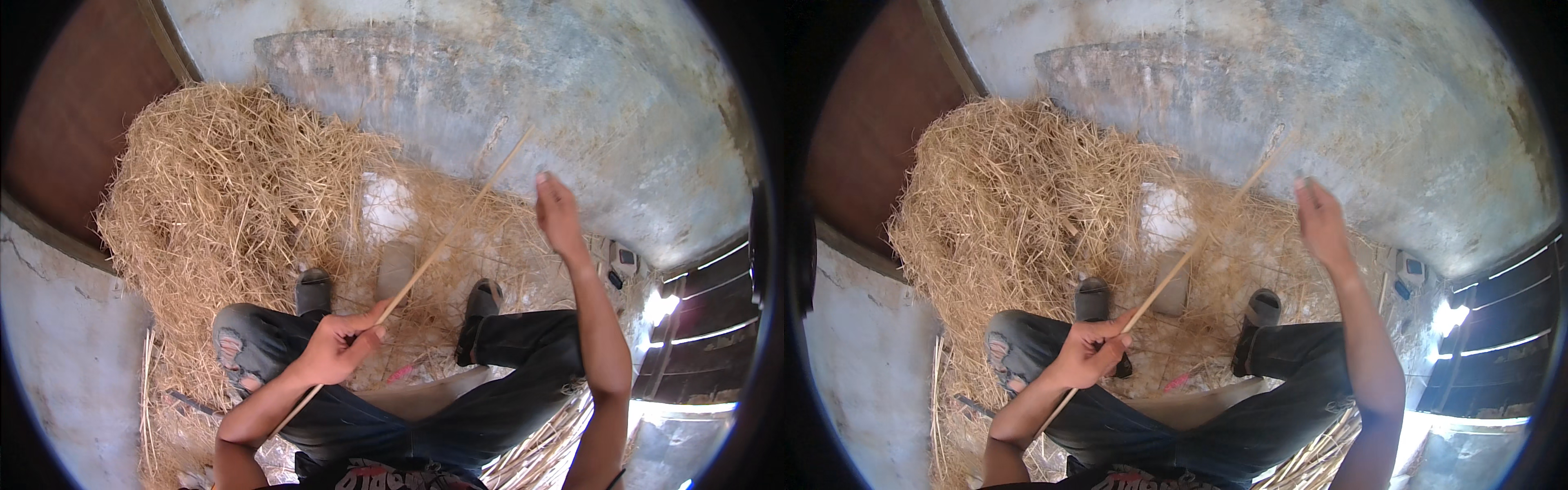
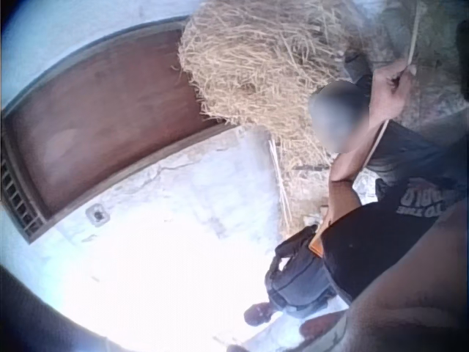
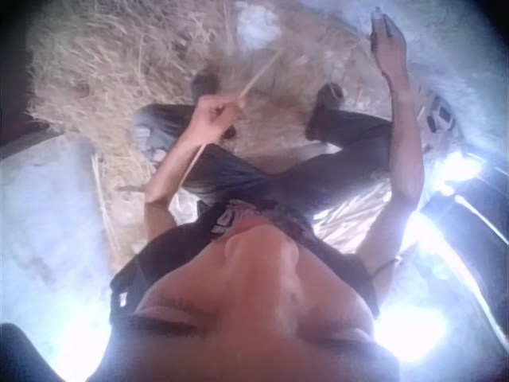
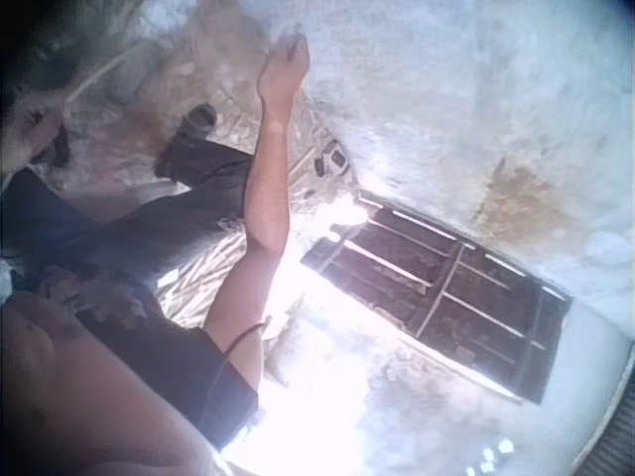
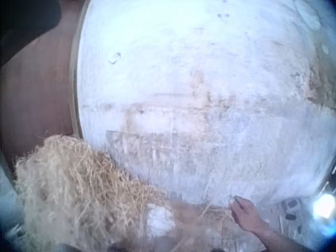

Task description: The person uses a utility knife and a large blade to strip and shape a thin piece of bamboo while sitting in a room with straw.

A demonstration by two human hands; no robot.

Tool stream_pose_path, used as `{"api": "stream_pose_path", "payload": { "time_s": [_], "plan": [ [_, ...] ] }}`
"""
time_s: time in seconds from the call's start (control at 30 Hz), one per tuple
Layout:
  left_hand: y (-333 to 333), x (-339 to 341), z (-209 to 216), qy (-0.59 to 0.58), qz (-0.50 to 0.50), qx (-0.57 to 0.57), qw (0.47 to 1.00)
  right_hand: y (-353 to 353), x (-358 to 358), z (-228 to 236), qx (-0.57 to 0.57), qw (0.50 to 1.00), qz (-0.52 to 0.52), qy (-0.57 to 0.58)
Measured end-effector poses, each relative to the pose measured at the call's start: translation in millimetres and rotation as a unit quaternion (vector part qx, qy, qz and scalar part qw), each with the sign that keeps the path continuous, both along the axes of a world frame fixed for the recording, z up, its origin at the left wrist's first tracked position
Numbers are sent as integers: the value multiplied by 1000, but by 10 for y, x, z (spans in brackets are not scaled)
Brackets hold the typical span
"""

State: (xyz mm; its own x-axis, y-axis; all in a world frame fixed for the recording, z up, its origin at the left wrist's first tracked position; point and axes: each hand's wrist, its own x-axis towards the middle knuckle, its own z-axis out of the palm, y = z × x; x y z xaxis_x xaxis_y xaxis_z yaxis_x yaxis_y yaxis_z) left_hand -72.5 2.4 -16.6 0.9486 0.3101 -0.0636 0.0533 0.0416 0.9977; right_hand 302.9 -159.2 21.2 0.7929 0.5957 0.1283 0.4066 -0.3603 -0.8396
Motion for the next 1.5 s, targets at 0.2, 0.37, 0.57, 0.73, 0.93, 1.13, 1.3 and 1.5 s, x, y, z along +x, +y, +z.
{"api": "stream_pose_path", "payload": {
  "time_s": [0.2,0.37,0.57,0.73,0.93,1.13,1.3,1.5],
  "plan": [
    [41,28,62,8,23,-19,1000,293,-888,21,-31,960,265,-90],
    [48,43,7,-10,25,-55,998,359,-1089,113,-16,939,337,-70],
    [-6,29,-25,12,23,34,999,367,-971,107,-65,955,277,-81],
    [-25,-26,-10,18,-4,107,994,342,-466,-8,-33,995,87,-43],
    [-30,71,52,15,-10,162,987,261,-156,-23,-55,990,107,-68],
    [-42,87,96,3,-12,162,987,288,190,-112,34,995,93,-24],
    [-25,-93,107,-27,-42,174,983,120,750,-121,206,965,-128,104],
    [-24,-216,-65,-36,-23,123,991,-696,1190,-243,236,926,-266,127]
  ]
}}
